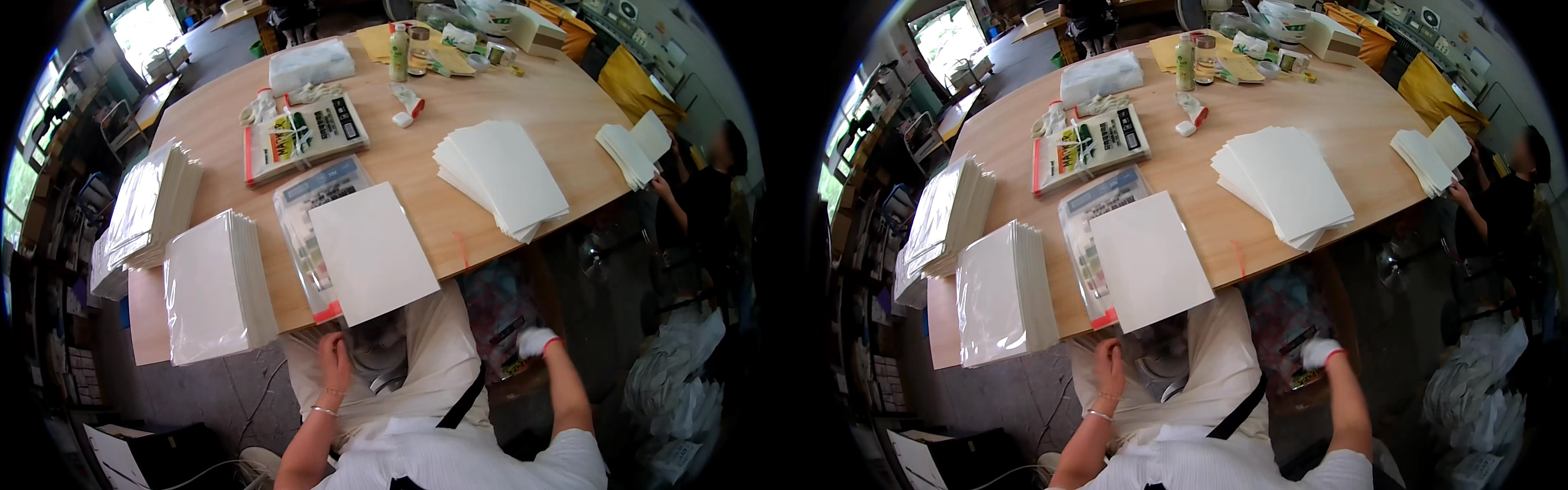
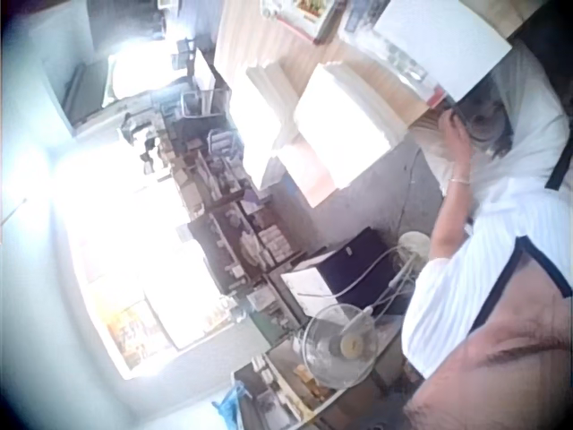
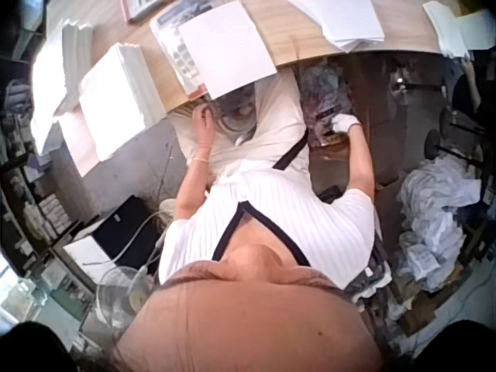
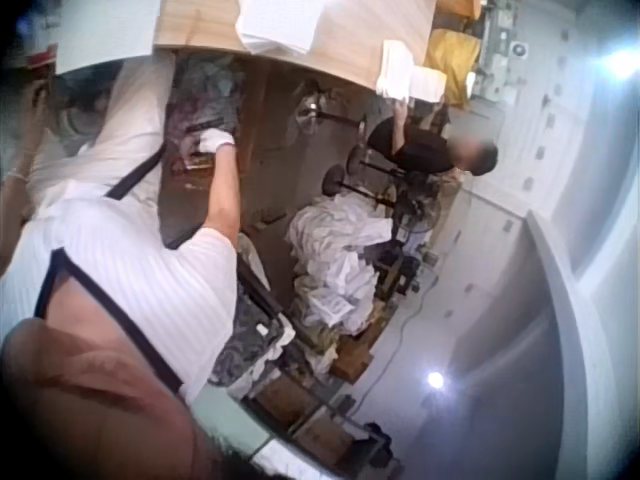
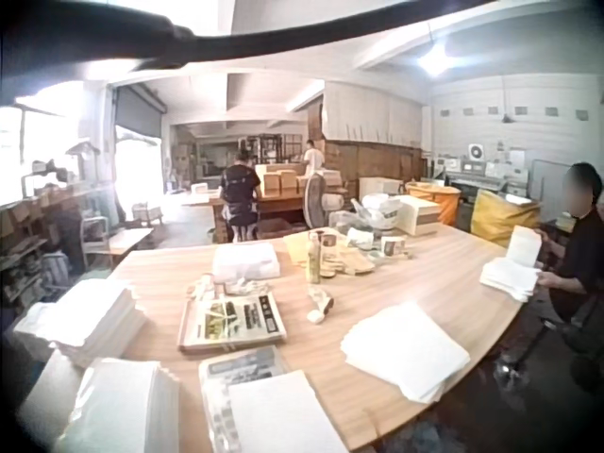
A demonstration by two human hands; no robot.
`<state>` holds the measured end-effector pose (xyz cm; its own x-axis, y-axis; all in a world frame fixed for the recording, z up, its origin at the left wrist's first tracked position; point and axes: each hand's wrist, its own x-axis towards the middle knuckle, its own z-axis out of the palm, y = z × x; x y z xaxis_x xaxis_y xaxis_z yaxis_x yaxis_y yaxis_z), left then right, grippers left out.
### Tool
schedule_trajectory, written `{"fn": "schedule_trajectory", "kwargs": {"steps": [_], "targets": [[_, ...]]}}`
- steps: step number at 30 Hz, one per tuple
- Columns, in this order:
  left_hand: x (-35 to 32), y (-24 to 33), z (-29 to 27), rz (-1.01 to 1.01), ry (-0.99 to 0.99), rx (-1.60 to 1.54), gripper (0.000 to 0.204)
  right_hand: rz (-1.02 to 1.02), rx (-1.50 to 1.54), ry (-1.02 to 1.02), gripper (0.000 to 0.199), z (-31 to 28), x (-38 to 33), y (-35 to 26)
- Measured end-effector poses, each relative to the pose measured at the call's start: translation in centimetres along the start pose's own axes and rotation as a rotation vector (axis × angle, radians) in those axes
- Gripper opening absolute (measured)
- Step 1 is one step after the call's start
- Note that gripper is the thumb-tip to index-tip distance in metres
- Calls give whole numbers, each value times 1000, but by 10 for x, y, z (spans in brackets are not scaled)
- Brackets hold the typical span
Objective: The person wraps books in clear plastic sleeves at a workbench. They pick up a book, slide it into a sleeve, and place the wrapped item on a stack. The person wears white gloves and handles the books and sleeves by hand.
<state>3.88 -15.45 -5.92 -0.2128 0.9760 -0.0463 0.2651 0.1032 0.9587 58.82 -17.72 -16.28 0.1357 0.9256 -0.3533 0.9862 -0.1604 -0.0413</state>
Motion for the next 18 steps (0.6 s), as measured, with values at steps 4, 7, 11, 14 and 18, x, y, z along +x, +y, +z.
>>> {"fn": "schedule_trajectory", "kwargs": {"steps": [4, 7, 11, 14, 18], "targets": [[5, 44, -19, 573, 96, 697, 29, -408, 309, 145, 30, -113, -7, -171], [22, 63, -10, 706, 29, 784, 24, -630, 568, 509, 29, -166, 8, -246], [47, 61, -23, 882, -189, 739, 16, -870, 702, 302, 16, -196, 28, -270], [52, 55, -29, 713, -296, 650, 14, -1031, 859, 179, 11, -177, 43, -256], [51, 46, -14, 207, -174, 473, 18, -594, 711, 70, 16, -187, 36, -272]]}}
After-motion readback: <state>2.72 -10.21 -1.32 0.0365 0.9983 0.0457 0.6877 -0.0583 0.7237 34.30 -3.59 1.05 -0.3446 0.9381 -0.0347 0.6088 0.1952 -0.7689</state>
